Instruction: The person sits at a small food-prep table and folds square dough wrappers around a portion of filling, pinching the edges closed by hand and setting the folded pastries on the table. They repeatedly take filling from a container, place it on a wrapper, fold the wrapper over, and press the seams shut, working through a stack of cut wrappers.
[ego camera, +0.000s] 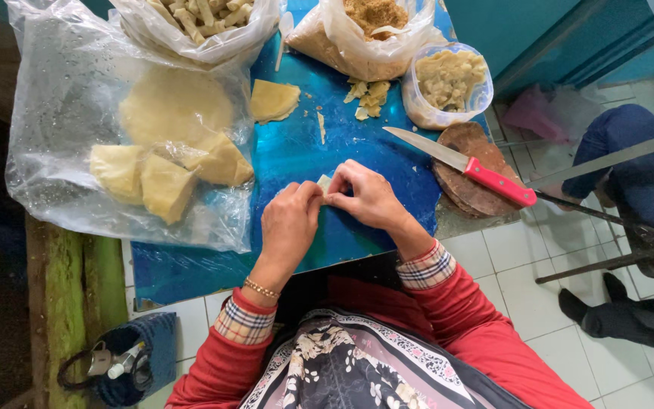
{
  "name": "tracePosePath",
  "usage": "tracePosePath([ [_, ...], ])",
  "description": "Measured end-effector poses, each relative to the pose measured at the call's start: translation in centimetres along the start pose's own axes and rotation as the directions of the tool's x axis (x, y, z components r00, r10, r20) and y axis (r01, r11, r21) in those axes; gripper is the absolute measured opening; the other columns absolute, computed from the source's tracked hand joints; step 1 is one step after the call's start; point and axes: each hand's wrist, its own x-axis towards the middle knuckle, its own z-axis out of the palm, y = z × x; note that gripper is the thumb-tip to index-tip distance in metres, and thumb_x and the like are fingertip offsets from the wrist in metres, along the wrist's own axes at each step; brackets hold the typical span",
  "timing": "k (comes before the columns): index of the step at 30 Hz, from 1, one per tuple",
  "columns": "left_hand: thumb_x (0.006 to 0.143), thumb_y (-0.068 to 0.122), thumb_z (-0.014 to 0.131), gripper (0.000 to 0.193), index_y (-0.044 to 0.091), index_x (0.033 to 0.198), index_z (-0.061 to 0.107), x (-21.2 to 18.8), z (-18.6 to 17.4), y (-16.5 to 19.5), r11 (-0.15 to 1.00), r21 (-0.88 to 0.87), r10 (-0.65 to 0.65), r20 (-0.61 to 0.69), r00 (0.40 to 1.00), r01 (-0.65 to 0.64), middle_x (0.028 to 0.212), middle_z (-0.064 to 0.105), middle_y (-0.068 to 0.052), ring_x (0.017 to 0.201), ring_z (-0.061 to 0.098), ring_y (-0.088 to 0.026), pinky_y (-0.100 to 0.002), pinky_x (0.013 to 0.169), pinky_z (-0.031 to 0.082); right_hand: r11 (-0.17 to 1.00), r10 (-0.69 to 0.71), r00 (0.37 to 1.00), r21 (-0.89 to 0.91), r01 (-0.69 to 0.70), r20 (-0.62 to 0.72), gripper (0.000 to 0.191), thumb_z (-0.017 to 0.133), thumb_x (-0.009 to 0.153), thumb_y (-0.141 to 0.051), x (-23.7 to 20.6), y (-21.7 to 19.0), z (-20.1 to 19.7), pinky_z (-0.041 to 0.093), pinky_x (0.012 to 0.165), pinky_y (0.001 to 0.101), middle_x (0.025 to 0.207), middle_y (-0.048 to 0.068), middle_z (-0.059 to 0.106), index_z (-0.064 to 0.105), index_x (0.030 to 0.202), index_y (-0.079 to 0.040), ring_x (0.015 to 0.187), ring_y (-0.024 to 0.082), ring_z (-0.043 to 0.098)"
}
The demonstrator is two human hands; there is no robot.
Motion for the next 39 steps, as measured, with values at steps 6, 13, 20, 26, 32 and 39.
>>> tracePosePath([
  [6, 0.083, 0.016, 0.073, 0.013, 0.007, 0.089, 0.065, 1.7, 0.2, 0.0, 0.979, -0.064, -0.191, 0.043, 0.981, 0.194, 0.086, 0.068, -0.011, 0.078, 0.069, -0.034, -0.048, 0.066, 0.053, 0.888, -0.394, 0.895, -0.338, 0.311, -0.21, 0.014, 0.073, 0.088, -0.01, -2.7, -1.6, 0.9, 0.053, 0.074, 0.037, 0.095, 0.006, 0.07, 0.072, 0.102, -0.011, 0.085, 0.027, 0.066],
  [13, 0.092, 0.01, 0.069, 0.006, 0.006, 0.092, 0.065, -0.1, -0.2, 0.0, 0.991, -0.103, 0.085, -0.034, 0.996, -0.088, 0.09, 0.066, -0.013, 0.085, 0.065, -0.036, -0.046, 0.072, 0.052, 0.867, -0.418, 0.877, -0.392, 0.308, -0.237, 0.011, 0.074, 0.09, -0.012, -2.4, -1.8, 1.8, 0.052, 0.071, 0.0393, 0.094, 0.005, 0.068, 0.072, 0.101, -0.009, 0.084, 0.029, 0.063],
  [20, 0.092, 0.008, 0.068, 0.003, 0.006, 0.09, 0.066, -3.0, -0.2, 1.5, 0.988, -0.033, 0.148, -0.037, 0.988, -0.149, 0.089, 0.065, -0.013, 0.085, 0.063, -0.034, -0.046, 0.072, 0.052, 0.97, -0.202, 0.961, -0.171, 0.171, -0.19, 0.011, 0.078, 0.085, -0.017, -4.3, -1.0, 1.1, 0.051, 0.071, 0.0373, 0.087, 0.007, 0.065, 0.071, 0.089, -0.01, 0.082, 0.027, 0.064],
  [26, 0.086, 0.017, 0.071, 0.012, 0.007, 0.081, 0.066, -0.2, 0.4, 0.7, 0.999, -0.001, -0.038, 0.138, 0.99, 0.038, 0.084, 0.065, -0.014, 0.083, 0.066, -0.036, -0.048, 0.072, 0.052, 0.946, -0.258, 0.929, -0.266, 0.186, -0.264, 0.009, 0.076, 0.089, -0.015, -4.7, -1.6, 1.6, 0.051, 0.072, 0.0378, 0.092, 0.003, 0.068, 0.07, 0.094, -0.011, 0.084, 0.025, 0.065],
  [32, 0.089, 0.018, 0.068, 0.011, 0.009, 0.091, 0.063, -0.1, 0.1, 0.9, 0.99, -0.021, -0.136, 0.157, 0.978, 0.141, 0.088, 0.067, -0.012, 0.084, 0.066, -0.036, -0.049, 0.069, 0.051, 0.826, -0.433, 0.871, -0.489, 0.28, -0.231, 0.013, 0.076, 0.09, -0.018, -5.5, -2.8, 1.6, 0.048, 0.066, 0.039, 0.094, 0.002, 0.068, 0.071, 0.1, -0.011, 0.081, 0.025, 0.063],
  [39, 0.086, 0.015, 0.07, 0.009, 0.01, 0.093, 0.067, -2.1, -0.7, 0.8, 0.983, -0.03, 0.181, -0.011, 0.983, -0.181, 0.088, 0.063, -0.01, 0.085, 0.064, -0.033, -0.045, 0.07, 0.053, 0.838, -0.416, 0.892, -0.455, 0.301, -0.178, 0.009, 0.073, 0.09, -0.017, -4.1, -2.4, 0.7, 0.052, 0.074, 0.0398, 0.093, 0.005, 0.065, 0.071, 0.097, -0.011, 0.086, 0.028, 0.062],
])
